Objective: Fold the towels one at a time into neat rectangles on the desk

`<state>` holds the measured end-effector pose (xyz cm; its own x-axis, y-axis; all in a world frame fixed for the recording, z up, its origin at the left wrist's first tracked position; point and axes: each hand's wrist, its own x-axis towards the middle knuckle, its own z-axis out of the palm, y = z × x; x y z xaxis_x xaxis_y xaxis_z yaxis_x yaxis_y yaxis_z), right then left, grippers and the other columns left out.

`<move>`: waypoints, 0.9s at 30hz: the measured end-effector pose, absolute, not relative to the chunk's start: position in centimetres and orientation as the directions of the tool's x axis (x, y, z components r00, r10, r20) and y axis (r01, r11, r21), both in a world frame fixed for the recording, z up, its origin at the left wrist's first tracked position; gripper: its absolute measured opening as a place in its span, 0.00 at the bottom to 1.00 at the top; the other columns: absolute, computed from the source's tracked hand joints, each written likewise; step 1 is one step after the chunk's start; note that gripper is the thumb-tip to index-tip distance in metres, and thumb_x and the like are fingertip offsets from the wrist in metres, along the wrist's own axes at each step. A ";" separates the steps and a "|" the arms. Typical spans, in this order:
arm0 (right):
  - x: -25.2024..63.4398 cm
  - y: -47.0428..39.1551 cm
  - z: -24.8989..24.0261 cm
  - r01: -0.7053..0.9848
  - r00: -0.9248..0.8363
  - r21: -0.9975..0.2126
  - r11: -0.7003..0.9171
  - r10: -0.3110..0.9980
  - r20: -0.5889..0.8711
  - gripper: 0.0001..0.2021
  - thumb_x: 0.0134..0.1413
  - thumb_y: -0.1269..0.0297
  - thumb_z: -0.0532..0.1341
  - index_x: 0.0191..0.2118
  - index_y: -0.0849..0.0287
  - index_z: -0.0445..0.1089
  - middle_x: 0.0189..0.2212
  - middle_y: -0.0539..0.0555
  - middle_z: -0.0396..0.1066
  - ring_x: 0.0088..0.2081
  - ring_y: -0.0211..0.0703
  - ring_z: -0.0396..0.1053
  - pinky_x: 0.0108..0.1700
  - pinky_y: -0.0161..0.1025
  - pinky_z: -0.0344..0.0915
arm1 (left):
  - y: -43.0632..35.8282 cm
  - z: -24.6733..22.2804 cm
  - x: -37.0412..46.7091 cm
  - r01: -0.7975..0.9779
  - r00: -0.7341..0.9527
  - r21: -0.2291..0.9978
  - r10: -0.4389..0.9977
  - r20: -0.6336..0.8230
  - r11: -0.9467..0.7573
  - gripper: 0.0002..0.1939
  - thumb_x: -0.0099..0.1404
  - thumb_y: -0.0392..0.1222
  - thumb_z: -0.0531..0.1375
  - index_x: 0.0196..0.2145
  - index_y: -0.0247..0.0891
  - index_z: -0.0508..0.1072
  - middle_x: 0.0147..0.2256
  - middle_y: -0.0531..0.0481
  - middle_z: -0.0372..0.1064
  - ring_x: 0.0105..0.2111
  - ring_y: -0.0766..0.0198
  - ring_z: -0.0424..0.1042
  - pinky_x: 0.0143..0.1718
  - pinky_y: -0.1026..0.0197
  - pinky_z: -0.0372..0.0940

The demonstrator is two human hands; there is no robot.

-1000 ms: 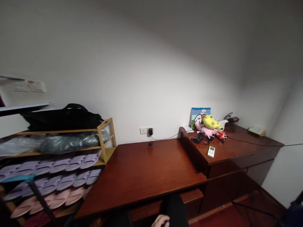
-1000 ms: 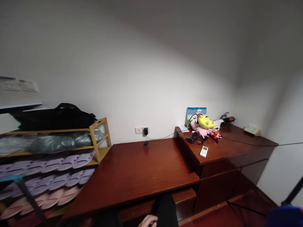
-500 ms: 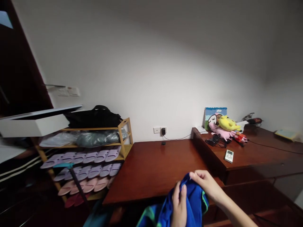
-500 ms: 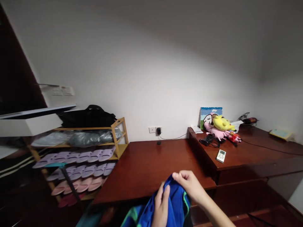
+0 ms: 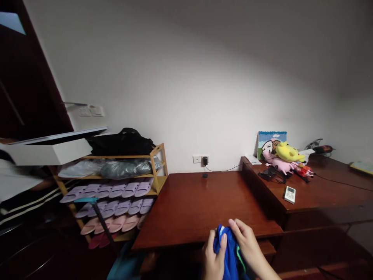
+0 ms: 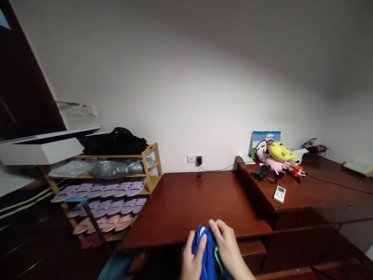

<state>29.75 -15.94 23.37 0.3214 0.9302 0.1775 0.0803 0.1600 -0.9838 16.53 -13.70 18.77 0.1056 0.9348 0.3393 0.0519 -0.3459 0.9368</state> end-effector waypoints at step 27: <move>28.3 -12.4 22.0 -0.368 0.474 -0.927 0.065 0.871 -0.127 0.34 0.32 0.28 0.70 0.19 0.53 0.57 0.15 0.42 0.52 0.20 0.32 0.50 0.24 0.34 0.52 | -13.8 19.4 16.6 0.104 0.281 0.871 0.854 0.437 -0.480 0.23 0.68 0.63 0.57 0.43 0.44 0.80 0.46 0.41 0.76 0.48 0.54 0.76 0.53 0.56 0.71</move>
<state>28.34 -12.44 22.02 0.4737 0.8715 -0.1271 -0.3684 0.0650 -0.9274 16.58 -13.84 19.43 0.2812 0.8545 0.4368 0.1035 -0.4795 0.8714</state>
